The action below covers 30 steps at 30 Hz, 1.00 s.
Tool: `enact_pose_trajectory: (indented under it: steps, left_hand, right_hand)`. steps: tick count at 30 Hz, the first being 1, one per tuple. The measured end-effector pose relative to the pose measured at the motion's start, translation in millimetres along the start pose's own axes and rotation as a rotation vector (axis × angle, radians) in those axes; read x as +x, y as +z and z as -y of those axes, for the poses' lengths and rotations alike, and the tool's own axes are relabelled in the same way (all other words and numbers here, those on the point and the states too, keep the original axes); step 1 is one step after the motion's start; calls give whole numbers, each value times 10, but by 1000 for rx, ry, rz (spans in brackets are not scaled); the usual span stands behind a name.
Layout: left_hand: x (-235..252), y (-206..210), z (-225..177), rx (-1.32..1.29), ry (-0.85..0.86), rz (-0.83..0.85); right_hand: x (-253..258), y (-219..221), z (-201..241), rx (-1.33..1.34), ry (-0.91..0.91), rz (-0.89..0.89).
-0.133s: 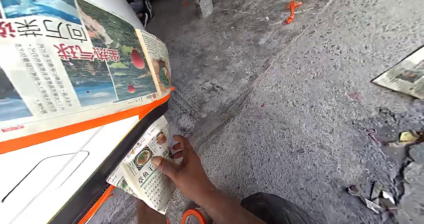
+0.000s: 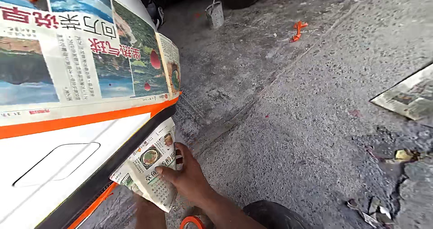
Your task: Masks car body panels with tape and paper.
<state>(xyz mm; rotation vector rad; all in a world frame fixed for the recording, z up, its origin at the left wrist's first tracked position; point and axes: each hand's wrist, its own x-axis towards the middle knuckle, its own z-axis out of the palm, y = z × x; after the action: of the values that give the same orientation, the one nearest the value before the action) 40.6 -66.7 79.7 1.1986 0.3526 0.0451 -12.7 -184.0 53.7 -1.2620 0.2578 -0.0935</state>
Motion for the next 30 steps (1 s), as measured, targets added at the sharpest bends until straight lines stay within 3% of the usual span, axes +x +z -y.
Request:
enact_pose_trajectory:
  steps: [6,13,19,24,27,30]
  left_hand:
    - [392,-339,367,-340,94,165]
    - [487,-329,349,-564,-24,290]
    - [296,-460,376,-305,161,238]
    - [343,-563,391,-167,249,181]
    - [0,-239,218,-187,218,200]
    - [15,-253,217,-193,208,208]
  right_hand:
    - [274,158,-33,361,14,-42]
    - [558,246,-16,377,-21,-27]
    - [414,73,-12,301,-139,-294]
    - [507,103,-12,211,-319,-253]
    - [569,110,-24,43,-397,-262]
    - [582,100,-8,-71,-440,-282]
